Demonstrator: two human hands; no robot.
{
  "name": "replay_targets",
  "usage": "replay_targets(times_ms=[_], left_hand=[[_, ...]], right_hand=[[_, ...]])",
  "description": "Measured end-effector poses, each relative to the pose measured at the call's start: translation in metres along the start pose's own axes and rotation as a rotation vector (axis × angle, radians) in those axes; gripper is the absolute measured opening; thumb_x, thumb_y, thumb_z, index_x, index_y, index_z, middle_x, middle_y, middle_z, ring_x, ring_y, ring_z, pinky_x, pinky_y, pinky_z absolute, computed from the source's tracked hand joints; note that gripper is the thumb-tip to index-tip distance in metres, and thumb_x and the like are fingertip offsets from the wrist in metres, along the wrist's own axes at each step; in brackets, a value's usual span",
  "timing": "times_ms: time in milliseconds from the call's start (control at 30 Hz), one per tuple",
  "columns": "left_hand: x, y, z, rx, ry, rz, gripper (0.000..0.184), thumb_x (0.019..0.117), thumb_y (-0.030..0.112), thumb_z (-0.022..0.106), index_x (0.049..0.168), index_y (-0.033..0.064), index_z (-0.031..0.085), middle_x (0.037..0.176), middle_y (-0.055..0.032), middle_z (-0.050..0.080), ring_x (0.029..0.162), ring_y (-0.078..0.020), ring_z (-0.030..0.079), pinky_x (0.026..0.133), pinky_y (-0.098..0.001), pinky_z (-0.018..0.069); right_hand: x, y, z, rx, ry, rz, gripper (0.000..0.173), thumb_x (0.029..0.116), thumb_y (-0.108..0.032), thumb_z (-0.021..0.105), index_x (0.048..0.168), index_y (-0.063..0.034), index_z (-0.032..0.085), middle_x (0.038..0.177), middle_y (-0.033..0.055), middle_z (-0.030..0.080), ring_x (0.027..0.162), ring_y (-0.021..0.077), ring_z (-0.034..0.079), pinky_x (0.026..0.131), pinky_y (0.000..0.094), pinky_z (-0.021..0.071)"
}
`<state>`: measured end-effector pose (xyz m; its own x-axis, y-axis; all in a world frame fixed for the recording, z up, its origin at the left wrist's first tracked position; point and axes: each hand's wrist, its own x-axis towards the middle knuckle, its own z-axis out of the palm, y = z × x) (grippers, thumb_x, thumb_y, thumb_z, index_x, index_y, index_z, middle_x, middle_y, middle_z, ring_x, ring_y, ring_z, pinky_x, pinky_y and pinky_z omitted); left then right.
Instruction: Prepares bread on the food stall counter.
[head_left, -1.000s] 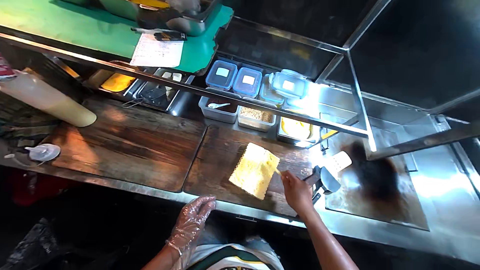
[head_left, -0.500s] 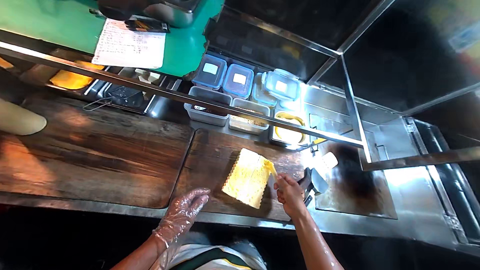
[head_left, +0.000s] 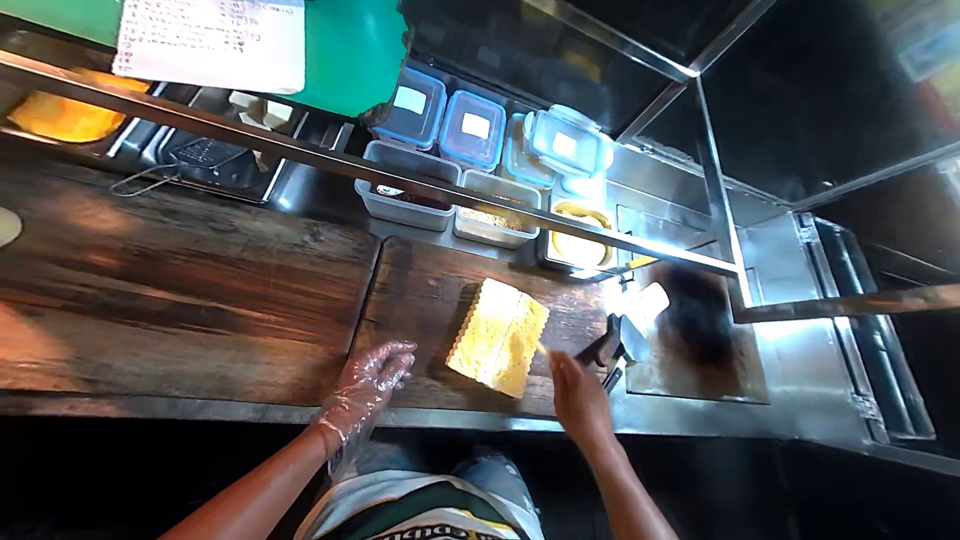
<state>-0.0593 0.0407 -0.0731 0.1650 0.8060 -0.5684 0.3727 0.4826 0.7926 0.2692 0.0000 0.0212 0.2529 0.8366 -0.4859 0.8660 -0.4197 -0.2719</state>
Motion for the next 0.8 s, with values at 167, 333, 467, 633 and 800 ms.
replay_targets(times_ms=[167, 333, 467, 633, 800], left_hand=[[-0.010, 0.004, -0.006, -0.061, 0.062, -0.002, 0.027, 0.1054, 0.021, 0.058, 0.129, 0.0145, 0.067, 0.108, -0.0033, 0.076, 0.089, -0.0146, 0.075, 0.080, -0.0321, 0.0639], [-0.045, -0.020, 0.001, -0.218, 0.280, -0.029, 0.026, 0.1059, 0.017, 0.056, 0.127, 0.0060, 0.067, 0.107, -0.0098, 0.074, 0.086, -0.0193, 0.074, 0.077, -0.0339, 0.0631], [-0.084, -0.029, 0.015, -0.181, 0.284, -0.015, 0.027, 0.1044, 0.020, 0.058, 0.126, 0.0054, 0.067, 0.107, -0.0088, 0.074, 0.089, -0.0188, 0.074, 0.079, -0.0340, 0.0629], [-0.124, -0.055, 0.032, -0.075, 0.299, -0.038, 0.025, 0.1032, 0.020, 0.060, 0.122, 0.0066, 0.069, 0.106, -0.0071, 0.075, 0.086, -0.0166, 0.074, 0.078, -0.0332, 0.0625], [-0.167, -0.085, 0.036, 0.037, 0.321, -0.102, 0.028, 0.1025, 0.023, 0.061, 0.126, 0.0097, 0.068, 0.112, -0.0066, 0.074, 0.091, -0.0165, 0.073, 0.082, -0.0352, 0.0624]], right_hand=[[-0.026, 0.006, 0.031, -0.232, 0.076, -0.193, 0.033, 0.1040, -0.023, 0.050, 0.130, -0.0176, 0.069, 0.103, 0.0178, 0.072, 0.078, 0.0381, 0.072, 0.065, 0.0583, 0.0587], [-0.038, 0.003, 0.045, 0.598, -0.182, -0.020, 0.035, 0.1093, -0.024, 0.044, 0.131, -0.0041, 0.062, 0.087, 0.0052, 0.069, 0.067, 0.0139, 0.063, 0.063, 0.0324, 0.0547], [-0.050, 0.015, 0.059, 1.179, -0.165, 0.351, 0.030, 0.1112, -0.025, 0.043, 0.129, -0.0048, 0.056, 0.074, 0.0069, 0.059, 0.042, 0.0105, 0.042, 0.038, 0.0261, 0.0383], [-0.036, 0.022, 0.040, 0.374, 0.098, -0.057, 0.036, 0.1094, -0.027, 0.045, 0.137, -0.0097, 0.061, 0.111, 0.0152, 0.072, 0.095, 0.0303, 0.072, 0.086, 0.0521, 0.0580], [-0.039, 0.011, 0.049, -0.059, -0.003, -0.189, 0.038, 0.1069, -0.025, 0.042, 0.140, -0.0189, 0.059, 0.123, 0.0189, 0.068, 0.105, 0.0410, 0.070, 0.086, 0.0625, 0.0547]])
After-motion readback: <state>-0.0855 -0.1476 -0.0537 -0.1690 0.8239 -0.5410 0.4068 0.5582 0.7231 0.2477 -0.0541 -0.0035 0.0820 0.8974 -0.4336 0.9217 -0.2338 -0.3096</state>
